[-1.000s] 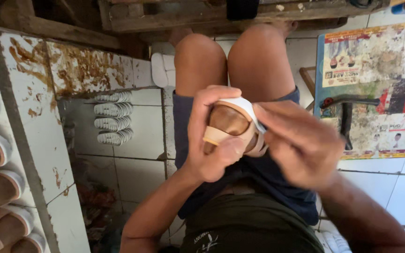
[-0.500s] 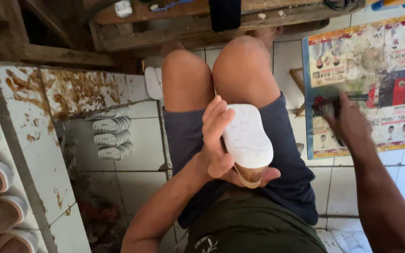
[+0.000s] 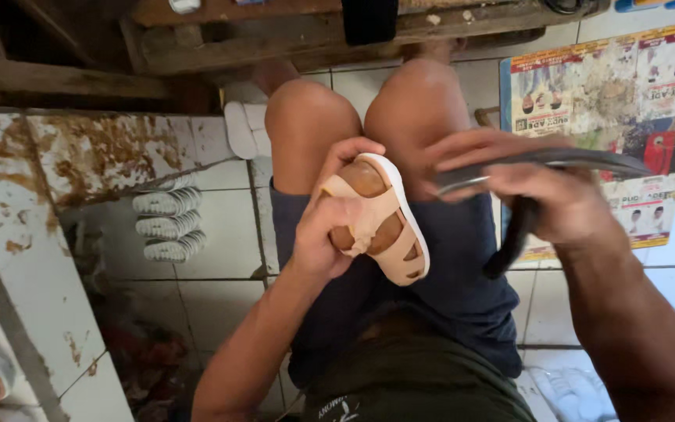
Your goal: The person assembles slipper sandals by heating the sole and upper separately over a gas flame, then pressing them together. They use a curved metal tool to trim excess material from the joined edges and repeat the process for multiple units.
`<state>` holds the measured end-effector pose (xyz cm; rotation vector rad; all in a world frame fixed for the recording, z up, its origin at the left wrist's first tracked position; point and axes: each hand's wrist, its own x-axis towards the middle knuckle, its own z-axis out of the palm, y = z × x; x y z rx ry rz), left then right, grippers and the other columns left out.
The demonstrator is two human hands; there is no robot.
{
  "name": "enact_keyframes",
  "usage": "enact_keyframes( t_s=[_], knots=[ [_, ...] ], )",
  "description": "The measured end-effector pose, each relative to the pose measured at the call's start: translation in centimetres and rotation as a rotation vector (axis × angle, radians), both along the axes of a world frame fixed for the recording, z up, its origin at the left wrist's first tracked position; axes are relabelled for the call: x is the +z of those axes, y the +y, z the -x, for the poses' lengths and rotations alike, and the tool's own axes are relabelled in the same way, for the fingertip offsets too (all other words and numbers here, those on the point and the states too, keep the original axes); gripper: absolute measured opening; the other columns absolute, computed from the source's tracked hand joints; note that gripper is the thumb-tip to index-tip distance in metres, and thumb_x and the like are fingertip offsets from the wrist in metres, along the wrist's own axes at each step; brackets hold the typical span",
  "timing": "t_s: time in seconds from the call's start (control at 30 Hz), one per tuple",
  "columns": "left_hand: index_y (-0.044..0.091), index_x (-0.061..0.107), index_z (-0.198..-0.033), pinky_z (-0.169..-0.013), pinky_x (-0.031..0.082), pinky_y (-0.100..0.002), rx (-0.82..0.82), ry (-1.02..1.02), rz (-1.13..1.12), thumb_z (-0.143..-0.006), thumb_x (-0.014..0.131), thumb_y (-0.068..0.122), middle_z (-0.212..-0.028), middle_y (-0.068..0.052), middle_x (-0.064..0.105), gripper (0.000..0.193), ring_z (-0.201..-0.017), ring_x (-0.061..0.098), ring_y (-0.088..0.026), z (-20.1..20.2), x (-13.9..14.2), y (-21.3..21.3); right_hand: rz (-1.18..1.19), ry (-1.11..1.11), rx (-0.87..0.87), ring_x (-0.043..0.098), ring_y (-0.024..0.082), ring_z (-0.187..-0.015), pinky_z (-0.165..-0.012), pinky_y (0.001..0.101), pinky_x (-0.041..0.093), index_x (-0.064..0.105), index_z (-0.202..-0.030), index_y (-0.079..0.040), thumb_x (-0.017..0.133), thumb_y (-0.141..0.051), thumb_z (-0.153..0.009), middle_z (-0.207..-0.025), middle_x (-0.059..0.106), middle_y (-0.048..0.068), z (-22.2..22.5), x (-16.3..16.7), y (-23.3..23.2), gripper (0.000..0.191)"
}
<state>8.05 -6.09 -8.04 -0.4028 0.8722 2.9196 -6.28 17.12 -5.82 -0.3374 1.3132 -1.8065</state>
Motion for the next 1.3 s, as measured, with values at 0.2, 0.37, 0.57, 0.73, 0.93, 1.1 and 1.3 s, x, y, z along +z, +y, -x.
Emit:
enact_keyframes(
  t_s=[0.2, 0.37, 0.57, 0.73, 0.93, 1.1, 1.3],
  knots=[
    [0.001, 0.044, -0.141, -0.097, 0.052, -0.033, -0.034, -0.052, 0.046, -0.082, 0.062, 0.016, -0.119, -0.012, 0.058, 0.063, -0.109, 0.061, -0.021, 0.1, -1.2, -1.0, -0.204, 0.227, 0.097, 0.076, 0.035, -0.111, -0.093, 0.0443, 0.064, 0.073, -0.114, 0.004, 0.070, -0.006, -0.093, -0.122, 0.073, 0.023, 0.3, 2.0, -5.3, 0.024],
    [-0.001, 0.047, -0.139, -0.090, 0.051, -0.028, -0.091, -0.013, 0.195, -0.085, 0.062, 0.017, -0.113, -0.012, 0.060, 0.059, -0.101, 0.061, -0.018, 0.5, -1.7, -1.5, -0.323, 0.635, 0.209, 0.077, 0.023, -0.102, -0.088, 0.0321, 0.064, 0.074, -0.115, -0.002, 0.074, -0.007, -0.089, -0.117, 0.076, 0.014, 0.4, 2.2, -4.7, 0.026],
    [-0.001, 0.045, -0.140, -0.092, 0.053, -0.033, -0.050, -0.073, -0.063, -0.081, 0.062, 0.017, -0.114, -0.015, 0.061, 0.063, -0.104, 0.063, -0.022, 0.8, -0.9, -1.1, -0.316, 0.170, 0.200, 0.077, 0.028, -0.106, -0.091, 0.0376, 0.063, 0.077, -0.112, 0.001, 0.074, -0.006, -0.083, -0.114, 0.079, 0.018, 0.0, 2.5, -4.4, 0.029],
    [-0.004, 0.046, -0.140, -0.091, 0.053, -0.033, 0.001, -0.098, 0.004, -0.080, 0.061, 0.021, -0.111, -0.016, 0.062, 0.067, -0.098, 0.064, -0.022, 1.1, -0.1, -1.3, -0.360, 0.426, 0.213, 0.076, 0.025, -0.107, -0.091, 0.0352, 0.062, 0.076, -0.114, -0.001, 0.073, -0.007, -0.087, -0.116, 0.077, 0.017, -1.5, 1.9, -3.4, 0.028],
    [-0.006, 0.046, -0.140, -0.085, 0.052, -0.031, 0.050, -0.064, -0.009, -0.081, 0.062, 0.023, -0.108, -0.017, 0.061, 0.067, -0.095, 0.063, -0.022, 0.5, -0.5, -0.6, -0.298, 0.144, 0.195, 0.077, 0.028, -0.109, -0.092, 0.0388, 0.064, 0.077, -0.112, 0.002, 0.073, -0.005, -0.082, -0.115, 0.079, 0.020, -2.2, 1.5, -1.7, 0.031],
    [-0.008, 0.046, -0.139, -0.083, 0.051, -0.030, 0.087, -0.055, 0.036, -0.084, 0.062, 0.026, -0.107, -0.018, 0.062, 0.067, -0.094, 0.063, -0.022, 0.0, -0.8, -0.3, -0.375, 0.228, 0.195, 0.076, 0.029, -0.105, -0.088, 0.0381, 0.061, 0.077, -0.111, 0.003, 0.073, -0.003, -0.082, -0.115, 0.078, 0.021, -3.4, 1.6, -1.0, 0.030],
    [-0.004, 0.045, -0.144, -0.086, 0.051, -0.031, 0.124, -0.066, -0.045, -0.083, 0.064, 0.029, -0.109, -0.017, 0.061, 0.072, -0.097, 0.063, -0.022, 0.0, -0.8, 0.3, -0.251, -0.018, 0.087, 0.078, 0.035, -0.105, -0.087, 0.0428, 0.066, 0.076, -0.110, 0.006, 0.072, 0.000, -0.084, -0.118, 0.076, 0.025, -4.7, 1.7, -0.4, 0.026]
  ],
)
